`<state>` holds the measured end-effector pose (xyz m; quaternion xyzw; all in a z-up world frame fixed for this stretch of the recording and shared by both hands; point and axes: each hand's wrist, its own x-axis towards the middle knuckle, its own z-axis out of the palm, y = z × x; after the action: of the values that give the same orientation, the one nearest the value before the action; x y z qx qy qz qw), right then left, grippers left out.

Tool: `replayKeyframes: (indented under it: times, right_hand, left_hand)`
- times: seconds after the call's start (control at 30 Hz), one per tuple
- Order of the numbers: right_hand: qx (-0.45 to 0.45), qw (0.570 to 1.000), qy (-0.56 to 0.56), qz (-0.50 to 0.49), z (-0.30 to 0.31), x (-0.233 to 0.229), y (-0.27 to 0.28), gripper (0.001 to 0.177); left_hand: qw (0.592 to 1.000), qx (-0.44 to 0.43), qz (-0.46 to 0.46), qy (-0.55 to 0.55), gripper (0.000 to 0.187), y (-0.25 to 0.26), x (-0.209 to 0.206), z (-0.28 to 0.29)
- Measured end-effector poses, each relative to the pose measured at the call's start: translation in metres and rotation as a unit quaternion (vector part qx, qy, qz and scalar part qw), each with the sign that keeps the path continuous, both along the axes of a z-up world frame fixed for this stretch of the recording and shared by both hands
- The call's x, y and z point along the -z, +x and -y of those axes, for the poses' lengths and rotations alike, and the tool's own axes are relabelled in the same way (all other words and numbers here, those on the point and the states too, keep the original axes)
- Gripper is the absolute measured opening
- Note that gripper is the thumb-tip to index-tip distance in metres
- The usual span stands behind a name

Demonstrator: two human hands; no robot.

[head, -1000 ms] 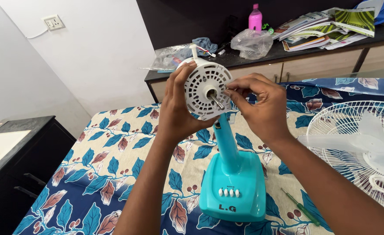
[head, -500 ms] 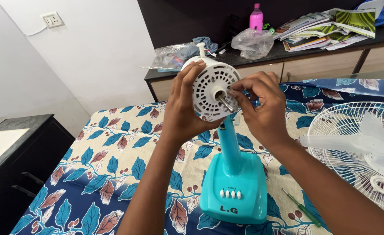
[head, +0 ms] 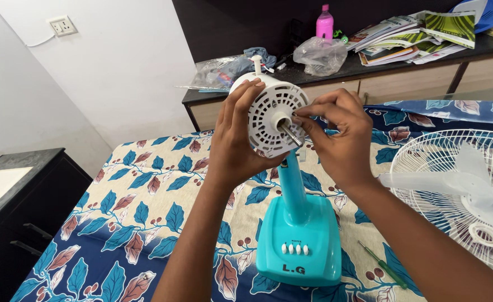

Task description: The person uses a screwdriver to loosen and tighten screws on the rear motor housing of a small teal table fan. They repeatedly adjust the fan head and reposition the fan on the table while working on the same fasteners.

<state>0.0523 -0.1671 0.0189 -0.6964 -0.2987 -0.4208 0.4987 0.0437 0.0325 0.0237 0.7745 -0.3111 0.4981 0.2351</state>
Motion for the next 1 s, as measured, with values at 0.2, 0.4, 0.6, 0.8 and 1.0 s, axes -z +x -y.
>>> replayKeyframes:
  times: [0.2,0.4,0.6,0.8,1.0]
  right_hand:
    - [0.006,0.998,-0.037,0.052,0.003,-0.003,-0.002,0.015]
    - [-0.002,0.998,-0.041,0.039,0.002,-0.002,-0.009,0.016]
    - [-0.058,0.995,0.019,-0.079,0.003,-0.004,-0.009,0.012]
    - [-0.107,0.976,0.057,-0.180,0.004,-0.011,-0.005,0.017]
    - [-0.201,0.923,0.126,-0.304,0.009,-0.019,0.000,0.030]
  left_hand:
    - [1.000,0.007,-0.001,-0.007,0.114,-0.005,0.001,0.001]
    - [1.000,-0.008,0.008,-0.003,0.115,-0.007,0.002,0.002]
    - [1.000,-0.003,-0.001,-0.008,0.116,-0.009,0.003,0.004]
    - [1.000,-0.010,0.008,-0.006,0.116,-0.011,0.003,0.004]
    - [1.000,0.003,0.015,-0.001,0.116,-0.011,0.003,0.006]
